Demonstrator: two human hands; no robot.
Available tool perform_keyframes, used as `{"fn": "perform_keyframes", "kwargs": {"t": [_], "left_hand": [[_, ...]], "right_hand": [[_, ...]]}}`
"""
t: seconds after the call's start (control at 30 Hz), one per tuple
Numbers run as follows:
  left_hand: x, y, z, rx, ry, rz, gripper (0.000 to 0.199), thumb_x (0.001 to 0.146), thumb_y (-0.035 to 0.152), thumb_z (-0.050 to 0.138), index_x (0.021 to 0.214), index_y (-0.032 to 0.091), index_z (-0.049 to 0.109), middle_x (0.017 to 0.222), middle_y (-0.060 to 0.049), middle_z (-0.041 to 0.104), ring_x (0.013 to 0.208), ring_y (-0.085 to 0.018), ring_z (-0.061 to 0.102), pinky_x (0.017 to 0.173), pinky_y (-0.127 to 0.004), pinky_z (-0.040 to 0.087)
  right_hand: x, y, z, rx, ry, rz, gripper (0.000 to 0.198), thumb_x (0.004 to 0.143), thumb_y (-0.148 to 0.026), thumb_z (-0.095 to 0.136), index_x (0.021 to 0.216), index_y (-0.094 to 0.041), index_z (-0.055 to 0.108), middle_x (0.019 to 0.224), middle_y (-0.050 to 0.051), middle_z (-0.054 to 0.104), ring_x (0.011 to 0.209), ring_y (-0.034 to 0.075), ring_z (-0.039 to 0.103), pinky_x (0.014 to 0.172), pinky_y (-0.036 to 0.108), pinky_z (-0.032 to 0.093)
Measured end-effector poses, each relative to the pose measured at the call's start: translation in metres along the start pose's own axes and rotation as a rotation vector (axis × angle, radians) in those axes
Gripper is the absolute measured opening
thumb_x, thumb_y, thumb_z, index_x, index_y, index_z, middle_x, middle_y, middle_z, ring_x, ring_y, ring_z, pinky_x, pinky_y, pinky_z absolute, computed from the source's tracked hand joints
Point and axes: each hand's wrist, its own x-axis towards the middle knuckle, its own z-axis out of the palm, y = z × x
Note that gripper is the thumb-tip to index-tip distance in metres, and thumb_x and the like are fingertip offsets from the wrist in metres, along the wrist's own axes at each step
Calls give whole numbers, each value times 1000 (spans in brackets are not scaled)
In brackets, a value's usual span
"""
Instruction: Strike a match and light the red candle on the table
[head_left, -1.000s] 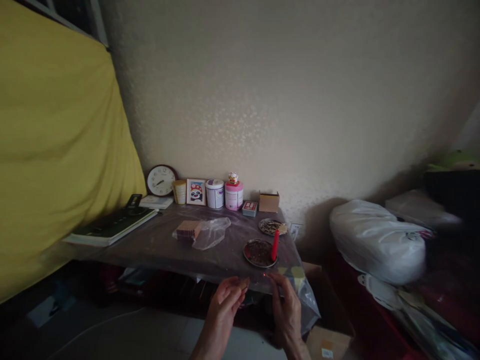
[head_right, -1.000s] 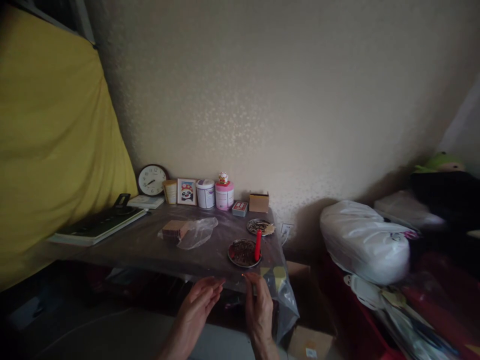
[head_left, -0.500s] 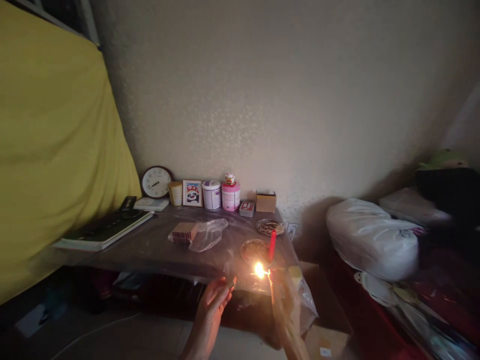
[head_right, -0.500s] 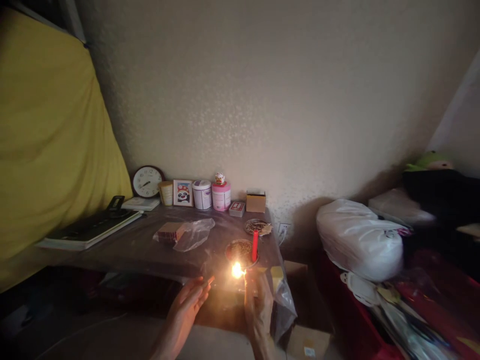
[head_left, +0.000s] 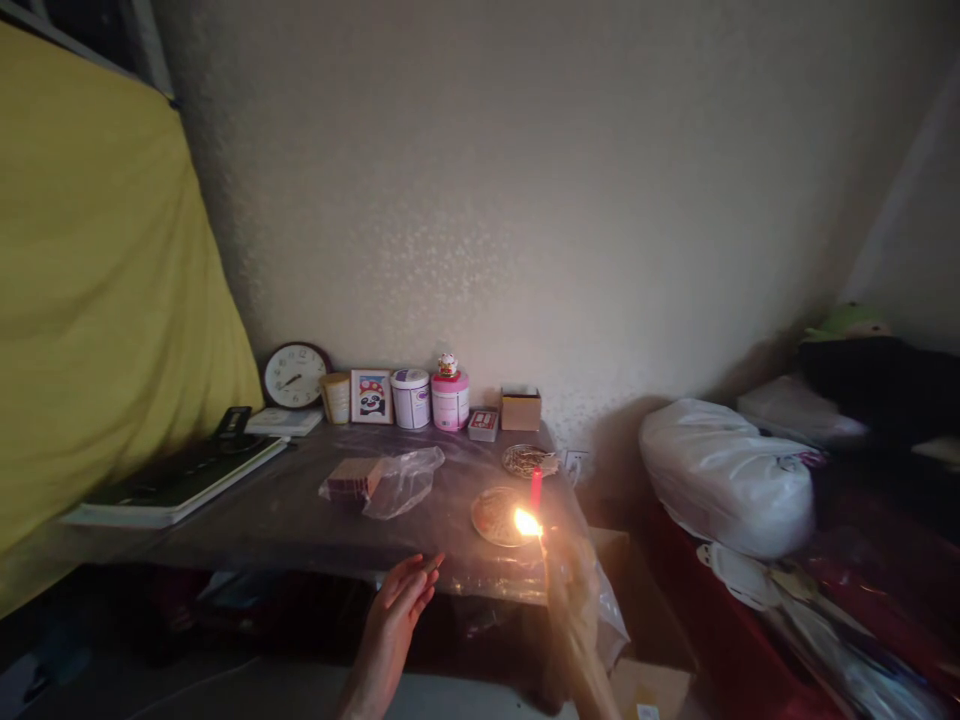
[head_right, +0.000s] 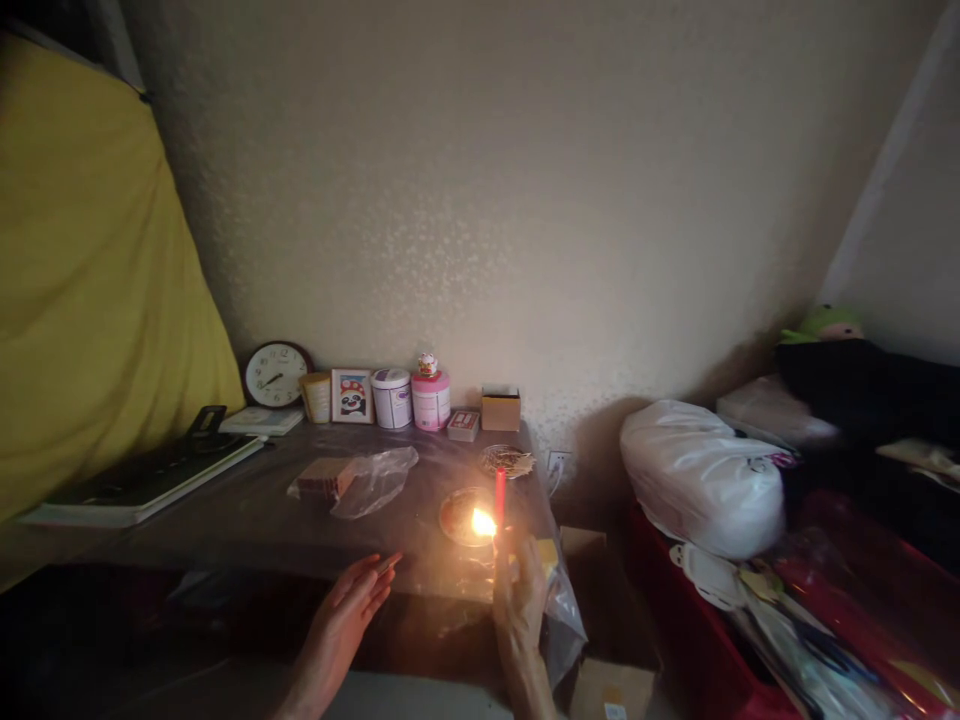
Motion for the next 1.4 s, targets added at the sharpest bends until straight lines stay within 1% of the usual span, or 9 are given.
{"fn": "perform_keyframes", "kwargs": {"t": [0.1, 0.2, 0.27, 0.4, 0.63, 0.77, 0.93, 1.1, 1.4], "left_hand": [[6, 6, 6, -18, -7, -12, 34, 64, 35, 73, 92, 19, 62, 99, -8, 72, 92, -19, 63, 86, -33, 43], [15, 7, 7, -13, -40, -8, 33, 65, 33, 73, 94, 19, 62, 102, -9, 71, 94, -19, 63, 86, -34, 44], [21, 5, 4, -6, -45, -10, 33, 67, 34, 72, 94, 19, 62, 102, -9, 70, 95, -19, 62, 87, -33, 44], [28, -3, -9, -2, 4, -32, 35, 64, 34, 73, 93, 19, 62, 97, -8, 71, 93, -20, 63, 85, -33, 45], [31, -5, -22, 34, 13, -38, 34, 66, 36, 72, 94, 19, 63, 100, -8, 70, 96, -20, 62, 84, -31, 46], [32, -5, -26, 10, 23, -36, 38, 62, 38, 74, 94, 19, 64, 100, -7, 71, 98, -21, 61, 85, -31, 46], [32, -5, -25, -11, 48, -44, 41, 56, 37, 78, 91, 19, 66, 95, -6, 72, 93, -21, 63, 81, -30, 48], [31, -3, -25, -32, 31, -46, 37, 60, 37, 75, 92, 19, 66, 97, -7, 72, 94, -21, 63, 84, -31, 47], [33, -3, -25, -35, 60, -46, 40, 55, 37, 79, 89, 18, 67, 94, -7, 72, 94, -23, 64, 84, -33, 47]], "right_hand": [[4, 2, 0, -1, -39, 10, 23, 77, -41, 55, 80, -20, 65, 80, 2, 65, 75, 18, 60, 66, 27, 47], [9, 3, 1, -10, -37, 22, 23, 80, -41, 54, 83, -20, 64, 81, 2, 64, 76, 17, 59, 68, 27, 45], [14, 3, 1, -8, -33, 20, 24, 80, -42, 54, 81, -19, 63, 81, 2, 63, 76, 17, 58, 68, 27, 44], [22, 6, 3, 14, -26, 3, 24, 80, -42, 54, 80, -19, 62, 83, 2, 61, 77, 17, 55, 70, 27, 43], [30, 14, 7, 88, -30, 6, 21, 78, -40, 57, 82, -20, 62, 85, 2, 60, 79, 16, 55, 74, 28, 44], [35, 15, 8, 142, -28, 45, 22, 78, -39, 58, 84, -19, 63, 81, 2, 62, 78, 17, 57, 74, 29, 45], [43, 15, 12, 237, -19, 107, 26, 77, -40, 59, 88, -17, 63, 82, 3, 65, 77, 17, 59, 72, 28, 47], [51, 14, 16, 319, -7, 151, 28, 73, -40, 63, 88, -17, 64, 81, 3, 67, 73, 16, 60, 67, 26, 48], [69, 12, 19, 433, 24, 207, 28, 69, -38, 69, 86, -17, 63, 81, 1, 66, 73, 14, 60, 69, 26, 49]]}}
